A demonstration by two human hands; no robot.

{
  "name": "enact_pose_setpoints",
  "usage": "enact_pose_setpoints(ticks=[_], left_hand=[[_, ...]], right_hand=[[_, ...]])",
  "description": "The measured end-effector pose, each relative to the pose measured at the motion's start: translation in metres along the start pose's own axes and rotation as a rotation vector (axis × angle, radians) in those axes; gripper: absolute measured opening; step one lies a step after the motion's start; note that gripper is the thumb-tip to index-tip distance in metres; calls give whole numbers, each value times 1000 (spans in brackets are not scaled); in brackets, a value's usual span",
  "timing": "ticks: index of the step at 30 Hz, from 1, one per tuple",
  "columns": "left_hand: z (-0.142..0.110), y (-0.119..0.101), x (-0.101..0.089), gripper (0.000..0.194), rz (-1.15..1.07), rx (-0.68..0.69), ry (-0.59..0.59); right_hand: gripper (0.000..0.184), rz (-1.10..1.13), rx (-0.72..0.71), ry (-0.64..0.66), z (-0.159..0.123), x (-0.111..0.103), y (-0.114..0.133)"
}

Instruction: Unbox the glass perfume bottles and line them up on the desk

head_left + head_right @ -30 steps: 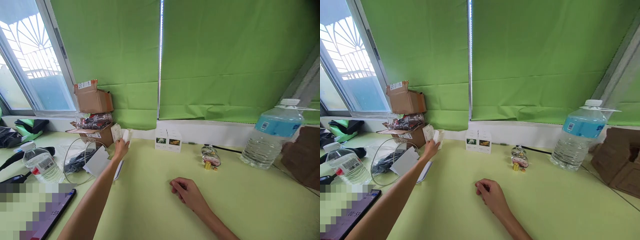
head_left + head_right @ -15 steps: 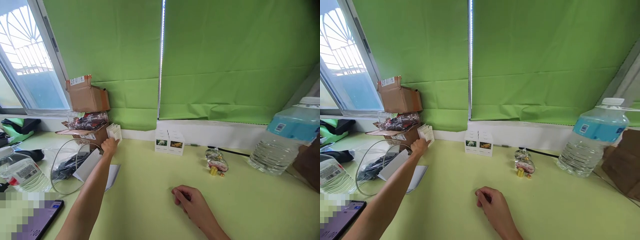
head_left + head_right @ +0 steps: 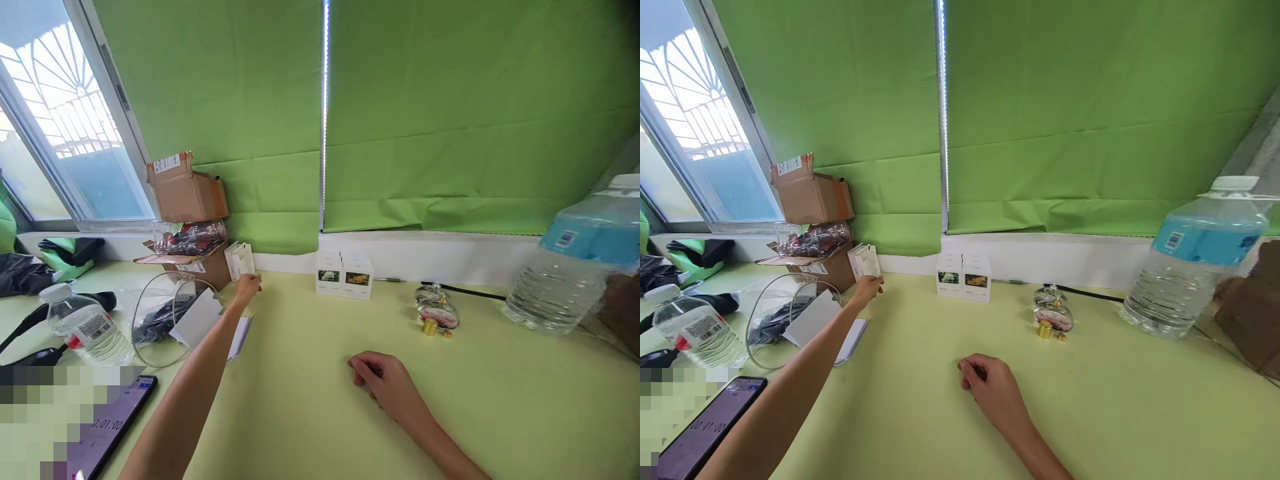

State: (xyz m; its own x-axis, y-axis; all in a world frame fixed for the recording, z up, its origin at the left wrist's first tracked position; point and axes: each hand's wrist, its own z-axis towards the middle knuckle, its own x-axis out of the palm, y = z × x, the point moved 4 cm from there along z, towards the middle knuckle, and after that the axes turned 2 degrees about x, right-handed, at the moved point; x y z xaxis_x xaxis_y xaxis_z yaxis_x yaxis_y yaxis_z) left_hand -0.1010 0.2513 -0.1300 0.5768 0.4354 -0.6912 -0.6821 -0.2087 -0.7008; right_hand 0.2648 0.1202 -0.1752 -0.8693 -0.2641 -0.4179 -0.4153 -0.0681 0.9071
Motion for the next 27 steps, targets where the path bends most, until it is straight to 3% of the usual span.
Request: enact_pose_setpoints(ticks=[5,9,16,21,27], left_hand=[[-43,-40,33,31,54,245,80],[-75,-81,57,32,123,451,63],[-89,-146,86,76,290,719,57],[-87,-163,93,56,362,751,78],[-97,-165,77,43,389,726,118]], right_hand=[[32,3,-32,-26,-2,1,0],[31,-24,-60,-67,-2,2,0],[31,-64,-87,-97,-4,0,3],[30,-79,-93,-119,-3,0,2],[28,-53,-89,-135,-3,0,0]])
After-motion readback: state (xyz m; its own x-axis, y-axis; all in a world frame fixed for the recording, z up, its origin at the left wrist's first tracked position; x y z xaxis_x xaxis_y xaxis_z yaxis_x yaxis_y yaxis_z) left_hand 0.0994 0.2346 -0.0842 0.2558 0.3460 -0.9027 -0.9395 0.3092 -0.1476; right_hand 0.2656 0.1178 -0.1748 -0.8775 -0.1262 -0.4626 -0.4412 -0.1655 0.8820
